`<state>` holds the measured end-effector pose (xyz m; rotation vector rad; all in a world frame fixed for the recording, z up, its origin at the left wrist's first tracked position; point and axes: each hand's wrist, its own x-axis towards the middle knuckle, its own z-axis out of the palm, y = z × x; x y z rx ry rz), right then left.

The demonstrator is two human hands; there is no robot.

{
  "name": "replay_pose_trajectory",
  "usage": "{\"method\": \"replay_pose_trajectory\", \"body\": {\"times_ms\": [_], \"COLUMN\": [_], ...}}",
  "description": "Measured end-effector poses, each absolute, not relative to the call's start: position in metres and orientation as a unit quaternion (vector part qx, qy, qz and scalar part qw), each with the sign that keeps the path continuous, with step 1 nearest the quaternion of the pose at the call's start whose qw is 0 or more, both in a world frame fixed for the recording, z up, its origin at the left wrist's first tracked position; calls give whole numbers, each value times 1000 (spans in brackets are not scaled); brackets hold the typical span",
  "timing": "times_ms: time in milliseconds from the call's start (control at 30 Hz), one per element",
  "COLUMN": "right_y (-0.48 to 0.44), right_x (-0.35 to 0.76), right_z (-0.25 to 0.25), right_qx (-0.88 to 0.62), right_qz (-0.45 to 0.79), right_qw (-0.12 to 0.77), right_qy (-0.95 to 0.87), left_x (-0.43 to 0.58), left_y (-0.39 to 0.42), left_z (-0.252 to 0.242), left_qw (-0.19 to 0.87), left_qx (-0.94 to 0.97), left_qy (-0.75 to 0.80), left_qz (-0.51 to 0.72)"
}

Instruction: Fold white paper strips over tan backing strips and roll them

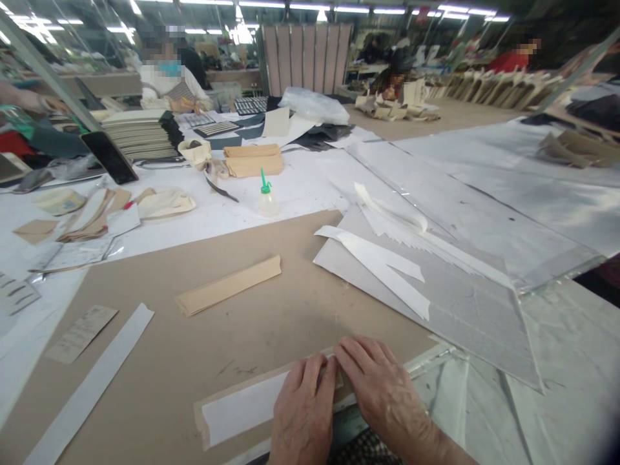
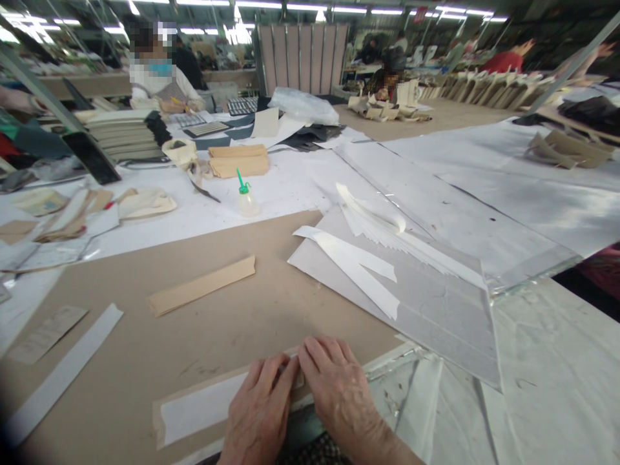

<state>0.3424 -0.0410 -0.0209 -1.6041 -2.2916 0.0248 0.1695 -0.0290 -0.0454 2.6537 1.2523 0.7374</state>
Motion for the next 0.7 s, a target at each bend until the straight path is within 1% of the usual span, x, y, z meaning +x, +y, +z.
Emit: {"method": "replay_pose_trajectory", "body": {"times_ms": [100, 233, 300, 400, 567, 700], "right_y": [-41, -41, -45, -54, -63, -61], "right_x": [342, 355, 361, 363, 354, 349], "right_z": [-23, -29, -32, -35, -29, -25], "right_qx": [-580, -591, -593, -580, -560, -554], "right_qz": [42, 140, 161, 161, 138, 115], "right_qw": [195, 302, 335, 339, 320, 317], "right_qy": [-790, -735, -714, -723, -752, -761], "left_x": [169, 167, 166, 164, 164, 166], "left_y": [-30, -31, -32, -33, -34, -32], "left_z": [-46, -49, -50, -49, -47, -45], "left_qw": [77, 103, 112, 117, 124, 122], "left_qx": [873, 870, 867, 864, 864, 866], "left_qy": [415, 428, 435, 441, 437, 424], "left_qz": [243, 223, 215, 212, 214, 236]}}
